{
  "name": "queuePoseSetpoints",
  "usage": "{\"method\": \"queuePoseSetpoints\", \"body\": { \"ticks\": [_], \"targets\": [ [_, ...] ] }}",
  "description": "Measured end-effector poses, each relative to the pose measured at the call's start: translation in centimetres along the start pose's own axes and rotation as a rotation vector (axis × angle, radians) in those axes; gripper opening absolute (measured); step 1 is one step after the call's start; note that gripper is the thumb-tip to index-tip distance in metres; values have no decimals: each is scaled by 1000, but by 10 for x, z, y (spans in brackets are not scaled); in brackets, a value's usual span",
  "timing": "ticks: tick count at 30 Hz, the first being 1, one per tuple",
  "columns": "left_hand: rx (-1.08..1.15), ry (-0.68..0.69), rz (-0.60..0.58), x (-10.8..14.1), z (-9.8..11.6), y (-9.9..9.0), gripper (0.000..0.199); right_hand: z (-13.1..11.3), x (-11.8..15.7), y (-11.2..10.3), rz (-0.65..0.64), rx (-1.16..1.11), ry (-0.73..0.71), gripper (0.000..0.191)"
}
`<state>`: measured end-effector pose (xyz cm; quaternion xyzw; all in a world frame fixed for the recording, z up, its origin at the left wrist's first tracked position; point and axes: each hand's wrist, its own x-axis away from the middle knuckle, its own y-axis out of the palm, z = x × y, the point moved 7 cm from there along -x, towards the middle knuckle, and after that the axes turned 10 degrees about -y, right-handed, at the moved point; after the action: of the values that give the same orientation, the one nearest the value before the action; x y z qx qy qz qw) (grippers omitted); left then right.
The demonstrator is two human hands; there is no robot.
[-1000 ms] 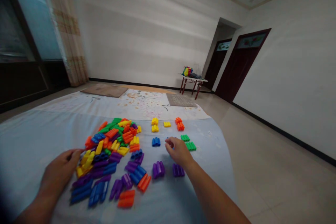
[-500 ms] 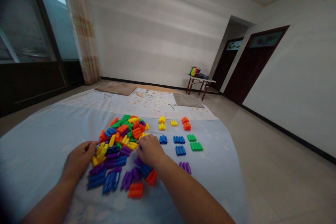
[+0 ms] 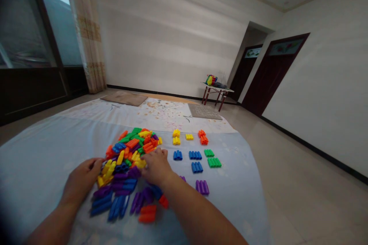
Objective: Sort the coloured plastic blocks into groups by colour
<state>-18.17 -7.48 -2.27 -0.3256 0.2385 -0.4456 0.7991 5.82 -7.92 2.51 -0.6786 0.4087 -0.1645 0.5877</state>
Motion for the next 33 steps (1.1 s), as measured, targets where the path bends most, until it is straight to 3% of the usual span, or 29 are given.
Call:
{"method": "queuePoseSetpoints", "body": {
  "ticks": [3,6,8,10,13,22,33],
  "targets": [
    [-5,-14,-14,-2,-2,1,40,25,8,-34,178,-71,40,39],
    [-27,-25,-28,-2,-2,1,40,82,22,-59,251,-51,208,39],
    [-39,-36,-35,-2,-2,2,39,130,37,-66,185,38,433,38],
    [-44,-42,-42,-3,-2,3,38,167,49,-68,136,87,552,35],
    [-59,-34,-43,-5,-1,4,36,199,58,-62,74,127,649,31],
    [-28,-40,-40,-9,-6,4,34,221,44,-28,-35,140,737,35],
    [-51,-43,-41,-5,-1,2,37,216,52,-42,5,137,690,33]
  ]
}}
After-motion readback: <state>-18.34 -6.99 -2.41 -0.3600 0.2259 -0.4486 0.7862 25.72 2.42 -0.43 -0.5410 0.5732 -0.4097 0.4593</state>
